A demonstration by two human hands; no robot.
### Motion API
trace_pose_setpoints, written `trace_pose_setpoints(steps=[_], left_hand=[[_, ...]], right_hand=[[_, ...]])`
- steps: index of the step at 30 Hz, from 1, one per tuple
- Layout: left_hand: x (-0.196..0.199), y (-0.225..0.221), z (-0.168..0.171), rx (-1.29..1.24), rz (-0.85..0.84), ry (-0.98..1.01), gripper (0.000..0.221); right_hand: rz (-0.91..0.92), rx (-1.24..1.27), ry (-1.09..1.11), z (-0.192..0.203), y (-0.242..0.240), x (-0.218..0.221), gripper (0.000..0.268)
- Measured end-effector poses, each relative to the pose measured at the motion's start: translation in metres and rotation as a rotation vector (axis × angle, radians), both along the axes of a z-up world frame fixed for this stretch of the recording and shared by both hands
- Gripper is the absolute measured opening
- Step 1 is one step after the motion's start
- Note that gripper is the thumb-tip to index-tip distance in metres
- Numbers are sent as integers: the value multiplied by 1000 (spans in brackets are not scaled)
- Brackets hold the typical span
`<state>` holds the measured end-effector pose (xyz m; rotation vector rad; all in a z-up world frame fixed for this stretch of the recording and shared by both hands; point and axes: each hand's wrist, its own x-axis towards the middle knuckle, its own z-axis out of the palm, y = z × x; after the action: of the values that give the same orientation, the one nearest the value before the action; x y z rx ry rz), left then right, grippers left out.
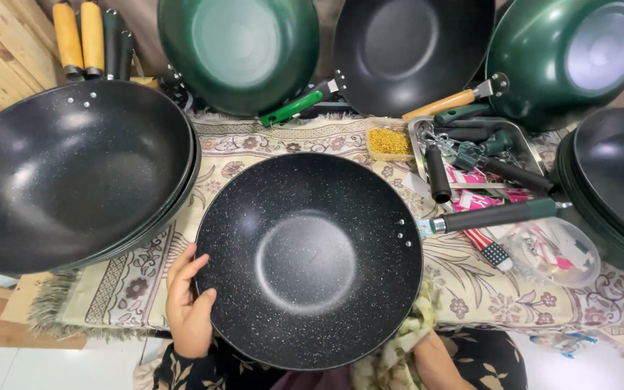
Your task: Attaching a handle to a wok with a screwdriver and then wiping the interior of the wok with a cloth.
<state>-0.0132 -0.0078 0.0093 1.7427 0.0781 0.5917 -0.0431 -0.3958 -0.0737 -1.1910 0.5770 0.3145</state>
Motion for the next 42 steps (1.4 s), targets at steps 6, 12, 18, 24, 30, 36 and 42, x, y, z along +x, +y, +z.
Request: trace_pose_setpoints(steps=[6,12,18,24,30,36,42], left_hand=[[-44,-17,-12,25,110,42,48],[-68,-7,-39,120,141,-171,41],[-40,-1,17,203,64,-68,39],[14,-11,22,-113,-255,306,60],[19,-31,21,-58,-374,328,68],[-20,-60,19,-238,-245,401,78],[-32,-64,8,-306,-221,455,81]], right_hand=[[-51,25,29,133,44,10,66],[21,-211,-103,107,-5,27,58],[102,-425,-268,89,-64,69,72],[-19,-472,-314,99,-78,66,60],[28,-404,-192,93,-73,13,74],[24,-431,-383,15,-107,7,90],[-149,-328,-125,129,-65,15,77]])
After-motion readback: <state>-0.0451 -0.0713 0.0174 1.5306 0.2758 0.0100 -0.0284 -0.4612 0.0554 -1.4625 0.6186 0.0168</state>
